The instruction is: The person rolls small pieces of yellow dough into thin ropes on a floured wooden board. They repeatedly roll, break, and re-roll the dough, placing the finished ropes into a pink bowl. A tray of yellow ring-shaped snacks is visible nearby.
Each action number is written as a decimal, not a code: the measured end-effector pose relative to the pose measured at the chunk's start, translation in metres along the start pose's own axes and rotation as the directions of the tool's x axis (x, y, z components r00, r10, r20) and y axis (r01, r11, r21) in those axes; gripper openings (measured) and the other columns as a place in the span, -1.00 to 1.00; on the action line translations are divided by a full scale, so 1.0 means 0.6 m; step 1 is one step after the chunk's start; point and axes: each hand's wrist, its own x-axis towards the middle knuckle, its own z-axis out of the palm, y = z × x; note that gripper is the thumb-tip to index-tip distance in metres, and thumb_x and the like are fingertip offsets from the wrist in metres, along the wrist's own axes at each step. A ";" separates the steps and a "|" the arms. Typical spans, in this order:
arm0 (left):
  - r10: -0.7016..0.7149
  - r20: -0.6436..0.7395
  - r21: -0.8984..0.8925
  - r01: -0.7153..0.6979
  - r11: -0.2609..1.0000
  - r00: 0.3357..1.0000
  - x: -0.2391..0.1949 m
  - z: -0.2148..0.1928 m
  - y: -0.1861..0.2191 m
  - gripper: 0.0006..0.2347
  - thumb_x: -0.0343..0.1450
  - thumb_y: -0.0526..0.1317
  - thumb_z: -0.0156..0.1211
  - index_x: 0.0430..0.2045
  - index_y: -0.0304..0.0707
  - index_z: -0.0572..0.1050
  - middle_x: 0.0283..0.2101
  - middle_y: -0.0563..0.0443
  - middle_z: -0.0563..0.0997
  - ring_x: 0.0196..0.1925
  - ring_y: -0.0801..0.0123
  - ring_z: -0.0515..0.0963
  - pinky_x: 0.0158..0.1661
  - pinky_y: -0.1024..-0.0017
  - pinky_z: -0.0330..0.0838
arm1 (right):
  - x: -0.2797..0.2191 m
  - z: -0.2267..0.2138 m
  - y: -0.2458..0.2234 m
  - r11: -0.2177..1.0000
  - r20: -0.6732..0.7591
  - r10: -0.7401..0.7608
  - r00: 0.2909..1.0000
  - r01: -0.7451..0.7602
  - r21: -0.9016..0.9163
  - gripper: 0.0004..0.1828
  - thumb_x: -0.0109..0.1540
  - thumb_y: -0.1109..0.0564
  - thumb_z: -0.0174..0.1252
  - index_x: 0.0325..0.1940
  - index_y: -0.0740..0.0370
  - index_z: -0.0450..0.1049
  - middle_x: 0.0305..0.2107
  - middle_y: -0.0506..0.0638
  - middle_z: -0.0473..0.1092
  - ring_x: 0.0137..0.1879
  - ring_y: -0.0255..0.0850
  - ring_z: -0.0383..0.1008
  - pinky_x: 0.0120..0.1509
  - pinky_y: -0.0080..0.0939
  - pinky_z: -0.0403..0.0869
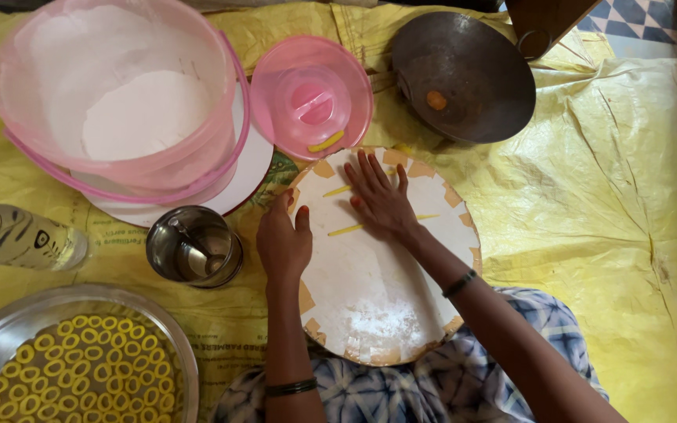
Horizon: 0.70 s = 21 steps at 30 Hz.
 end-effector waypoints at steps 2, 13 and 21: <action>-0.013 -0.008 -0.015 0.013 1.000 1.000 -0.002 -0.002 -0.002 -0.67 0.42 -0.23 0.21 0.09 -0.27 0.48 0.06 -0.15 0.63 0.11 -0.03 0.57 0.06 0.11 0.39 | -0.042 -0.007 -0.014 0.999 -0.022 -0.042 0.999 0.042 0.022 -0.26 0.41 -0.26 -0.44 0.66 -0.03 -0.17 0.60 0.06 -0.32 0.69 -0.04 -0.36 0.56 0.43 -0.45; 0.021 -0.032 -0.057 -0.023 0.998 0.999 -0.008 0.002 0.006 -0.67 0.43 -0.24 0.22 0.08 -0.29 0.49 0.07 -0.18 0.62 0.11 -0.06 0.55 0.06 0.09 0.39 | -0.082 -0.002 -0.023 0.997 0.015 -0.077 0.997 0.077 -0.021 -0.27 0.42 -0.34 -0.55 0.65 -0.12 -0.14 0.59 0.07 -0.32 0.68 -0.02 -0.36 0.55 0.46 -0.45; 0.026 -0.052 -0.082 -0.030 0.996 0.998 0.000 0.010 0.001 -0.67 0.42 -0.23 0.22 0.08 -0.29 0.49 0.07 -0.18 0.62 0.11 -0.05 0.56 0.08 0.10 0.39 | 0.039 0.008 -0.004 0.999 -0.066 0.028 0.997 -0.029 -0.026 -0.29 0.44 -0.32 -0.44 0.67 -0.14 -0.15 0.61 0.04 -0.31 0.70 -0.08 -0.34 0.54 0.52 -0.37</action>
